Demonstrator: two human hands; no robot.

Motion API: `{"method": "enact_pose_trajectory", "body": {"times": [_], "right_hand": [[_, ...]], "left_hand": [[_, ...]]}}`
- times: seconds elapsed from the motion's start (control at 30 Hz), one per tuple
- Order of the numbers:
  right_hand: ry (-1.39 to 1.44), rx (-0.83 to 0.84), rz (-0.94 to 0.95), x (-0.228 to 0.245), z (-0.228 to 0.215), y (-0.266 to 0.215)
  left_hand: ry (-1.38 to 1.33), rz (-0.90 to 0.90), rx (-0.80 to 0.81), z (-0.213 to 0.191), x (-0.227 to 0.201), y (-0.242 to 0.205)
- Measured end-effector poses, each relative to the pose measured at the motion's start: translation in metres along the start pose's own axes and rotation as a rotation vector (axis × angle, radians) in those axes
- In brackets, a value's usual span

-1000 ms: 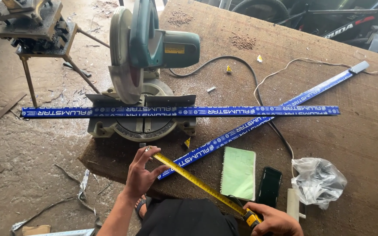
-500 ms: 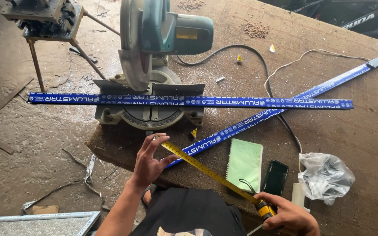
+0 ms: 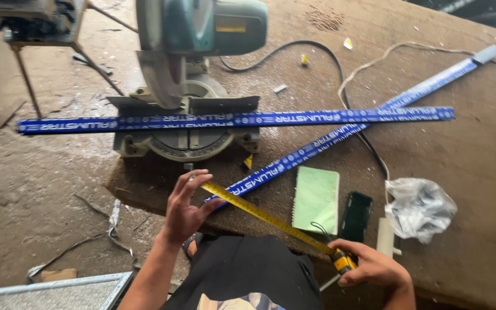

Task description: Measuring a blue profile with a tape measure and cutting it to size using a miter saw on a workbench.

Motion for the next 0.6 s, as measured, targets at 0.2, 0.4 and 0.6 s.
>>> {"method": "enact_pose_trajectory", "body": {"times": [0.2, 0.4, 0.6], "right_hand": [[-0.226, -0.007, -0.054, 0.019, 0.015, -0.012], [-0.164, -0.010, -0.072, 0.016, 0.026, -0.013], [-0.146, -0.003, -0.101, 0.002, 0.034, -0.005]], "left_hand": [[0.019, 0.014, -0.001, -0.008, -0.001, -0.012], [0.023, 0.027, 0.040, -0.010, 0.000, -0.014], [0.041, 0.022, 0.052, -0.009, -0.003, -0.015]]}}
Point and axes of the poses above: each hand's wrist, its own y-axis towards the middle knuckle, its own z-axis out of the palm, x = y × z, the point moved 4 cm from there along y, towards the middle knuckle, and after that the axes turned 14 degrees about -y, right-handed, at the moved point
